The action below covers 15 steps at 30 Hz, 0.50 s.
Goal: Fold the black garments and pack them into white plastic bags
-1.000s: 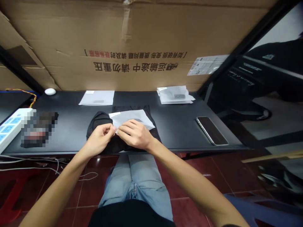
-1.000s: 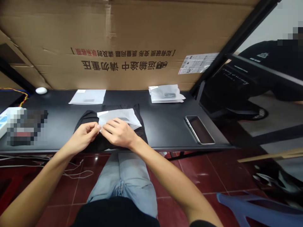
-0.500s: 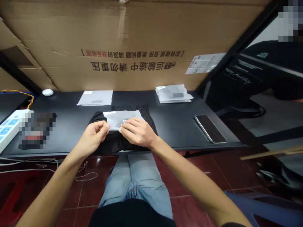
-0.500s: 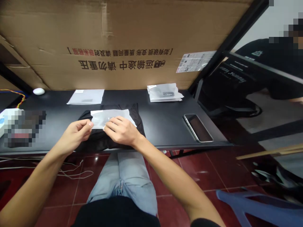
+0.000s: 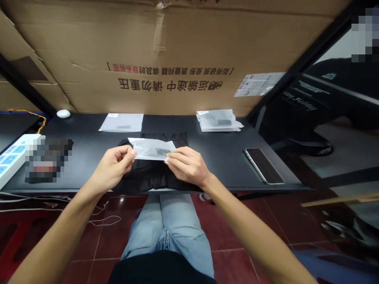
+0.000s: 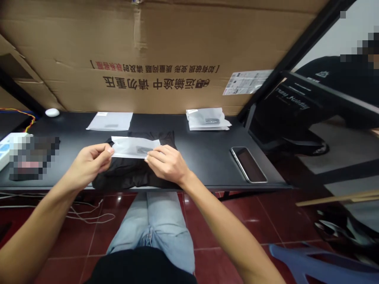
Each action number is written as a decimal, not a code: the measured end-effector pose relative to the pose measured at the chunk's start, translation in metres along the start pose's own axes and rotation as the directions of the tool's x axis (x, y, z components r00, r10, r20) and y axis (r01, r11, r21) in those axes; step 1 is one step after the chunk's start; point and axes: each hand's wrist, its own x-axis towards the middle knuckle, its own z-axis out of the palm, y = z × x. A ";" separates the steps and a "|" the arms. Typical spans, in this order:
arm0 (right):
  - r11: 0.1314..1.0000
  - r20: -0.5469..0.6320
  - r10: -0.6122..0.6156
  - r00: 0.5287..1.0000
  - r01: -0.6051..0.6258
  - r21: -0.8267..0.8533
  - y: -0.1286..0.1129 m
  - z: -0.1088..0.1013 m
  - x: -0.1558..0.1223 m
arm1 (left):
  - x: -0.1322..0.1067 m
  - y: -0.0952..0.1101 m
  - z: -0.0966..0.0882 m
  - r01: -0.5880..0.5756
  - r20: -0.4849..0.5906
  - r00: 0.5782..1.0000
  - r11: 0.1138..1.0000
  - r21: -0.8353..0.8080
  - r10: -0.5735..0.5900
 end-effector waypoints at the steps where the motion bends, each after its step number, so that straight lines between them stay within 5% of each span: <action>1: 1.000 -0.005 -0.003 1.000 0.003 0.000 0.002 -0.002 -0.002 | 0.000 0.001 -0.001 -0.007 -0.003 1.000 1.000 0.009 0.007; 10: 0.998 0.013 0.056 0.998 -0.056 -0.039 0.018 -0.024 -0.029 | 0.005 0.002 -0.029 -0.095 -0.095 0.991 0.995 0.022 0.097; 15: 0.982 0.038 0.190 0.981 -0.190 0.004 0.015 -0.028 -0.033 | 0.003 0.009 -0.012 -0.149 -0.123 0.984 0.979 -0.140 0.132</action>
